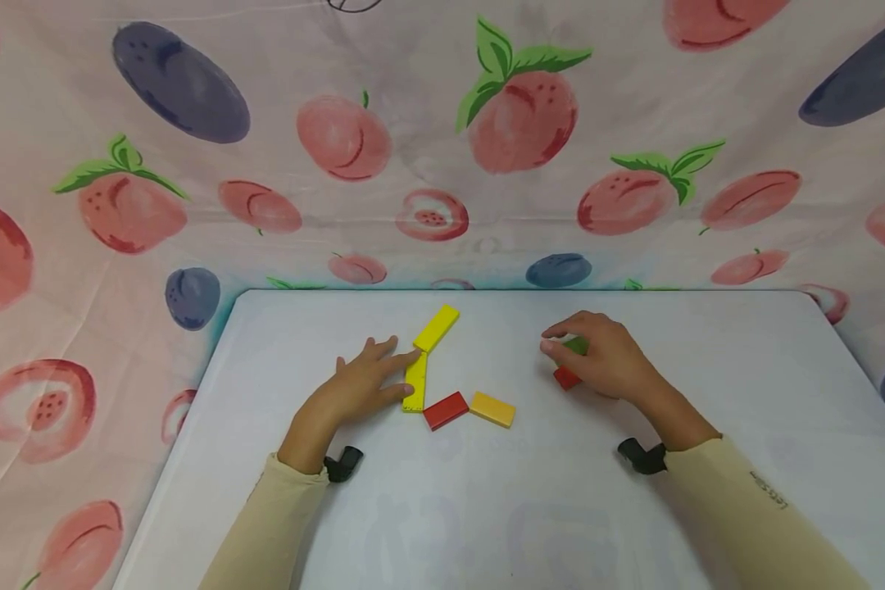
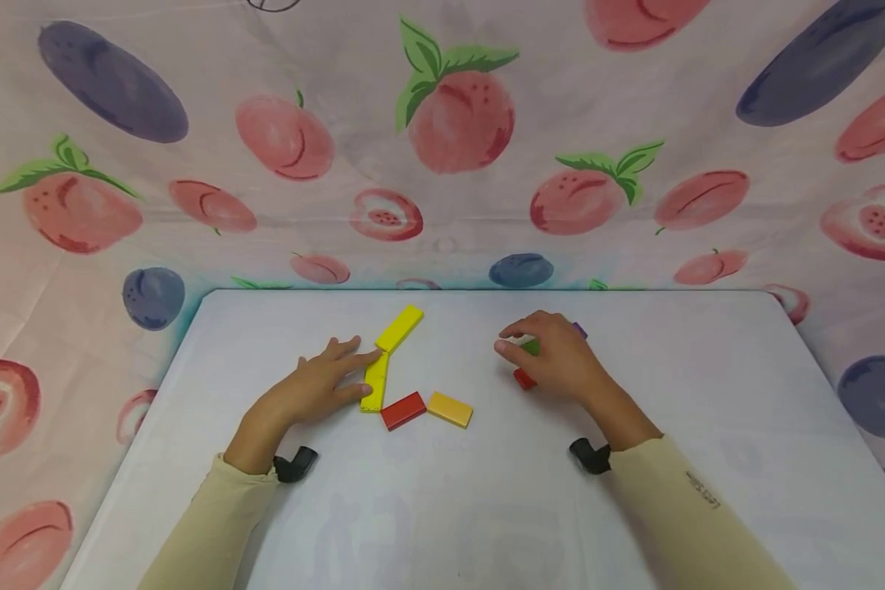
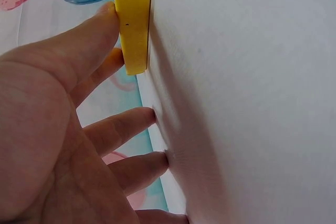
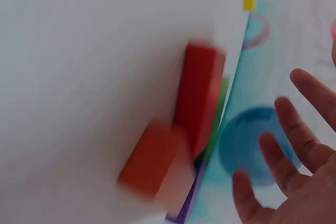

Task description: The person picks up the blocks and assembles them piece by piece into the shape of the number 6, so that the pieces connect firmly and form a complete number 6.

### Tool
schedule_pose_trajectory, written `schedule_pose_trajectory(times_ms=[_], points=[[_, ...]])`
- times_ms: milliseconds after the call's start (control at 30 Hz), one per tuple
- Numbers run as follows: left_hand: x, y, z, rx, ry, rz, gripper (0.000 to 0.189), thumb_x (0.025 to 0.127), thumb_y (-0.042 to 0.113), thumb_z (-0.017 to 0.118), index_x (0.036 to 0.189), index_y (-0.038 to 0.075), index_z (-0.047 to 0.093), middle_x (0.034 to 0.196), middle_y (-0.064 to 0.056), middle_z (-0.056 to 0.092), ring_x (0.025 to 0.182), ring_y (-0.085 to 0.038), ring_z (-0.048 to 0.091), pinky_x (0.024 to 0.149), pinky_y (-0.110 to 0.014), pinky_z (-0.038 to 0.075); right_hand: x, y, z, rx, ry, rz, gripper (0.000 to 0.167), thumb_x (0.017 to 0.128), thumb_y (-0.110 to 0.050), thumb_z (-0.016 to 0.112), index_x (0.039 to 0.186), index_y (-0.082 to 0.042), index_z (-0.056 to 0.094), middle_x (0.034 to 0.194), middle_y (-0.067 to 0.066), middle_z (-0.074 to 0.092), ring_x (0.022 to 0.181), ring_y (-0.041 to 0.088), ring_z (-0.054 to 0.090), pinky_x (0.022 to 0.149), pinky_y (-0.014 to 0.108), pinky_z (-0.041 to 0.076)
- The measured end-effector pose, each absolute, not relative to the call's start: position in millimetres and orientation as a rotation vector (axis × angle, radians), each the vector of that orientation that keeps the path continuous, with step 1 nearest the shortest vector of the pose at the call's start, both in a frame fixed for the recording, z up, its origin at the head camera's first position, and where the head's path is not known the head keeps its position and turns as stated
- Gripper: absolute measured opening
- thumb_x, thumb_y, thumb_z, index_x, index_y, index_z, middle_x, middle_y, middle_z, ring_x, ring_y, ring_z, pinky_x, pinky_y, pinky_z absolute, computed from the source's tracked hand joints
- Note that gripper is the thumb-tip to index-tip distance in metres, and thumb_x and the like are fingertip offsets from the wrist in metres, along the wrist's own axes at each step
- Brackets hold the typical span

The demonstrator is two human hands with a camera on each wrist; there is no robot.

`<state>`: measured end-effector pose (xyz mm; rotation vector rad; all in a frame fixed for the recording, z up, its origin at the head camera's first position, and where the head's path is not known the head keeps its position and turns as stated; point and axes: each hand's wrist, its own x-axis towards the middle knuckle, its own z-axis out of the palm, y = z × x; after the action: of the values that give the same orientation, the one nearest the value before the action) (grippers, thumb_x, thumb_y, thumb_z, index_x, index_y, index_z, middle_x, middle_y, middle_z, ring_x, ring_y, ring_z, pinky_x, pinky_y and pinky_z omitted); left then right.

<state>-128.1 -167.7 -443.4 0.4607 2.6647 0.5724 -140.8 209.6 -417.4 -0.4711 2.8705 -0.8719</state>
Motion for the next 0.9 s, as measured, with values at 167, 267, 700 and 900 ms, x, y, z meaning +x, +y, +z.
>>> schedule_pose_trajectory(times_ms=[167,267,700,900], points=[[-128.5,-167.9,-443.8,0.466,2.666,0.571,0.061,0.099,0.043,0.064,0.155,0.035,0.044,0.170,-0.010,0.026,0.158,-0.044,0.013,0.113,-0.082,0.008,-143.6,228.0,-422.5,-0.441,2.941,-0.617,0.048,0.093,-0.051,0.071,0.130,-0.021,0.070,0.142,0.012,0.055,0.138,0.041,0.039,0.098,0.073,0.041],[-128.3,-168.1,-444.0,0.461,2.664,0.569,0.061,0.099,0.043,0.064,0.155,0.036,0.044,0.170,-0.009,0.026,0.158,-0.044,0.013,0.113,-0.082,0.008,-145.1,236.8,-428.7,-0.406,2.951,-0.477,0.059,0.087,-0.060,0.073,0.134,-0.025,0.068,0.148,0.012,0.051,0.143,0.041,0.033,0.096,0.077,0.038],[-127.9,-168.5,-441.4,0.462,2.655,0.581,0.061,0.099,0.043,0.064,0.156,0.035,0.043,0.170,-0.009,0.025,0.158,-0.044,0.012,0.112,-0.083,0.009,-148.2,251.0,-440.5,-0.404,2.910,-0.376,0.074,0.076,-0.059,0.083,0.140,-0.027,0.063,0.152,0.011,0.047,0.144,0.041,0.030,0.105,0.084,0.020],[-128.2,-168.1,-441.2,0.463,2.653,0.582,0.061,0.099,0.043,0.064,0.156,0.035,0.043,0.170,-0.009,0.025,0.158,-0.044,0.011,0.113,-0.082,0.008,-149.8,250.6,-441.7,-0.420,2.933,-0.416,0.059,0.075,-0.054,0.087,0.126,-0.027,0.071,0.146,0.012,0.051,0.142,0.042,0.032,0.104,0.085,0.018]])
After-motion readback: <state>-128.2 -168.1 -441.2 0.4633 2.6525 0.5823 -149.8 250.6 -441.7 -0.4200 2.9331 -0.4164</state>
